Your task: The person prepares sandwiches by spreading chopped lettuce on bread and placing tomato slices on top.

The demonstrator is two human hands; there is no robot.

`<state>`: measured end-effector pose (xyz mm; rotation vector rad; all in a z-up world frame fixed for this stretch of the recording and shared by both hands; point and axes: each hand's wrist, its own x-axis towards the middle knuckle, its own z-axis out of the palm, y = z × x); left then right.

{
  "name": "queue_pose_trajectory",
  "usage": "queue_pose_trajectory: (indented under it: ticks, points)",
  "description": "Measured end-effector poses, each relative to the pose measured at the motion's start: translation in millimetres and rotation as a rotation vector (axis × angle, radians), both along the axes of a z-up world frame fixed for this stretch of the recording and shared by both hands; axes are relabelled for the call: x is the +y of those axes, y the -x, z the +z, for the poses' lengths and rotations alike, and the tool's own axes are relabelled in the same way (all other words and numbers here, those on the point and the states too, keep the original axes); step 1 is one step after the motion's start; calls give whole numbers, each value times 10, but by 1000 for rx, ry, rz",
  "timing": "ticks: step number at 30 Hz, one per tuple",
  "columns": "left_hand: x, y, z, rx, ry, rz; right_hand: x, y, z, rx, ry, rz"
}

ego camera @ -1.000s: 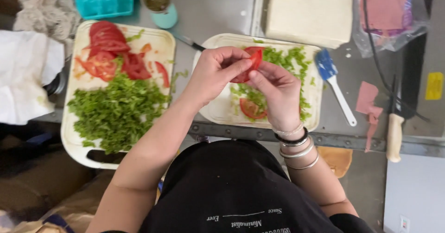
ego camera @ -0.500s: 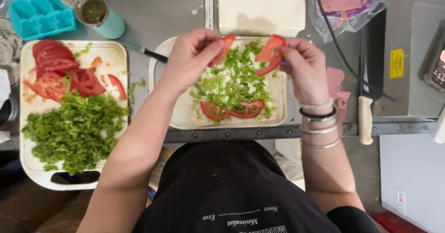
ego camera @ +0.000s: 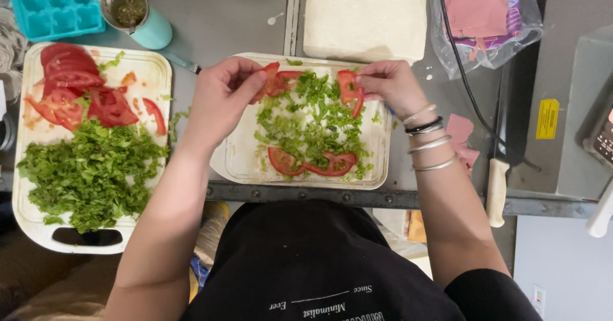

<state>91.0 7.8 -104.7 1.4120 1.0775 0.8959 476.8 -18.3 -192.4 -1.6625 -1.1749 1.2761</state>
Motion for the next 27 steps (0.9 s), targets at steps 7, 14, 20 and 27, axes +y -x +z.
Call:
queue_pose_trajectory:
  ticks: [7,14,20,27]
  points:
    - [-94,17,-160,56,22,21,122,-85,-506,-830,-304,128]
    - [-172,-121,-275,88,24,-30,-182,137,-354,-990,-592,332]
    - [-38,-641,-369,-60,160,-109,-305,415,338,-659,-652,150]
    - [275,-1265,-1067,427,72,-182,-564,336,244,-641,-662,-10]
